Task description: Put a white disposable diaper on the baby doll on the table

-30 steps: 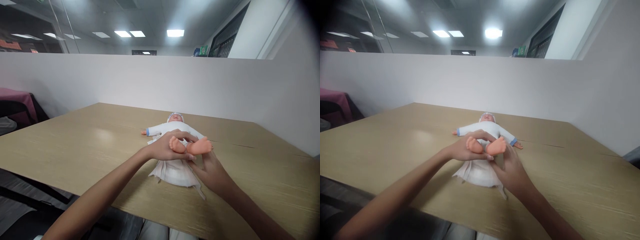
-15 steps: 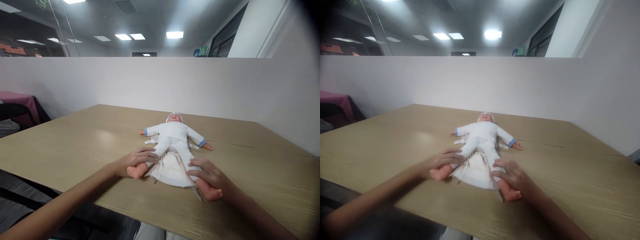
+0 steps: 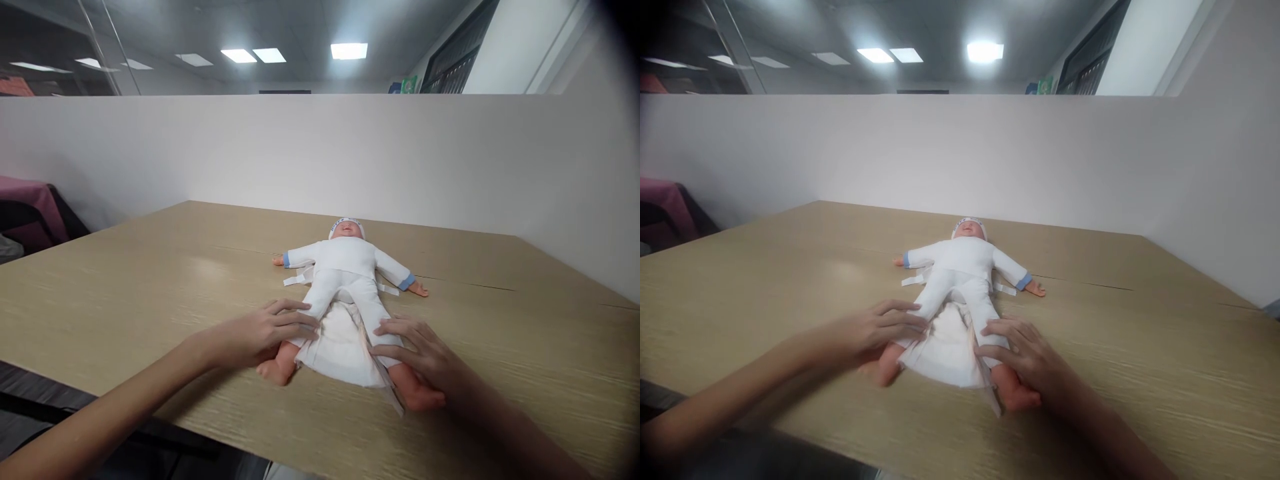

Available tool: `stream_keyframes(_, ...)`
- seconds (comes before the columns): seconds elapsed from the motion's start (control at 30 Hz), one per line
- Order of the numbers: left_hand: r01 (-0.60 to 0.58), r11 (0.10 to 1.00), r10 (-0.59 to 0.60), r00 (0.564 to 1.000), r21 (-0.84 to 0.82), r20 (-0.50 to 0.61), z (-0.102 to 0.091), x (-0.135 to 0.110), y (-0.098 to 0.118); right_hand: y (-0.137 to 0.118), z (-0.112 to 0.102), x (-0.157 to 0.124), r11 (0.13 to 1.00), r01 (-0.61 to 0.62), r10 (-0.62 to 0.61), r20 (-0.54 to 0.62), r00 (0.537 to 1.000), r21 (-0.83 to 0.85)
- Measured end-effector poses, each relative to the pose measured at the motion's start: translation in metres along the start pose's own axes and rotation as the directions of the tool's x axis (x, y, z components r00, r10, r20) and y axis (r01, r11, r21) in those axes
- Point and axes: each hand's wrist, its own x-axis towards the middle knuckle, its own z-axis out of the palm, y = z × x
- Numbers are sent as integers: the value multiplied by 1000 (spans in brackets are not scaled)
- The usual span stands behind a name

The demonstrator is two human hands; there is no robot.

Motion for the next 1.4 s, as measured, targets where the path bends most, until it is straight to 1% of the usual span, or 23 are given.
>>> stream_keyframes(0.07, 15, 1000, -15, 1000, -16, 12, -3, 2, 3, -1, -1, 0, 999, -23, 22, 29, 999, 25)
stream_keyframes(0.13, 59, 997, -58, 998, -50, 20, -8, 6, 10, 0, -2, -1, 995, -67, 62, 67, 996, 71)
stream_keyframes(0.23, 203, 975, -202, 979, -88, 19, -13, 16, 26, 4, -7, -1, 968, -146, 126, 110, 986, 202)
stream_keyframes(0.3, 290, 956, -290, 957, -52, 15, -10, 23, 38, 3, -14, 3, 932, -211, 179, 132, 975, 294)
stream_keyframes(0.37, 325, 945, -326, 946, 37, 1, -2, 29, 46, -6, -22, 10, 901, -294, 259, 149, 954, 319)
stream_keyframes(0.43, 331, 936, -331, 944, 124, -21, 7, 33, 50, -22, -26, 16, 894, -368, 337, 158, 928, 257)
stream_keyframes(0.47, 334, 930, -333, 942, 154, -36, 11, 34, 50, -32, -25, 18, 902, -381, 356, 150, 922, 203)
stream_keyframes(0.57, 344, 923, -334, 939, 172, -84, 17, 35, 46, -56, -11, 21, 938, -345, 343, 85, 935, 10)
stream_keyframes(0.67, 342, 934, -327, 934, 101, -141, 15, 35, 39, -65, 6, 21, 938, -327, 326, -27, 945, -115)
stream_keyframes(0.7, 343, 938, -330, 930, 58, -162, 13, 35, 37, -64, 9, 23, 935, -335, 332, -45, 942, -117)
stream_keyframes(0.77, 336, 941, -339, 918, -51, -207, 7, 38, 30, -59, 8, 30, 924, -377, 374, -54, 926, -59)
stream_keyframes(0.87, 304, 929, -360, 878, -212, -315, -5, 50, 16, -42, -4, 51, 863, -484, 497, -74, 864, 141)
stream_keyframes(0.93, 296, 914, -389, 836, -278, -387, -12, 64, 1, -26, -10, 71, 814, -511, 560, -137, 817, 278)
stream_keyframes(0.97, 305, 897, -420, 811, -319, -407, -14, 73, -9, -16, -11, 81, 795, -509, 582, -175, 795, 330)
stream_keyframes(1.0, 316, 870, -464, 786, -379, -409, -17, 83, -20, -5, -11, 91, 764, -518, 617, -200, 761, 385)
stream_keyframes(1.03, 321, 823, -520, 759, -470, -392, -18, 93, -31, 8, -8, 101, 706, -545, 676, -200, 710, 453)
stream_keyframes(1.1, 306, 663, -632, 718, -684, -292, -17, 113, -55, 33, 1, 118, 516, -617, 815, -119, 568, 594)
stream_keyframes(1.13, 283, 572, -666, 709, -770, -234, -15, 122, -66, 44, 6, 124, 449, -634, 846, -71, 528, 630)
stream_keyframes(1.17, 264, 505, -681, 707, -822, -191, -12, 129, -76, 54, 11, 128, 393, -645, 864, -24, 503, 655)
stream_keyframes(1.2, 247, 453, -687, 709, -857, -159, -8, 134, -84, 62, 16, 130, 353, -651, 869, 21, 494, 672)
stream_keyframes(1.27, 231, 405, -687, 715, -885, -128, -1, 137, -95, 71, 23, 130, 294, -652, 865, 96, 493, 699)
stream_keyframes(1.33, 222, 371, -682, 724, -902, -102, 5, 134, -97, 70, 26, 124, 249, -641, 854, 147, 499, 726)
stream_keyframes(1.4, 219, 356, -668, 739, -909, -83, 8, 126, -93, 63, 26, 114, 197, -620, 842, 192, 503, 760)
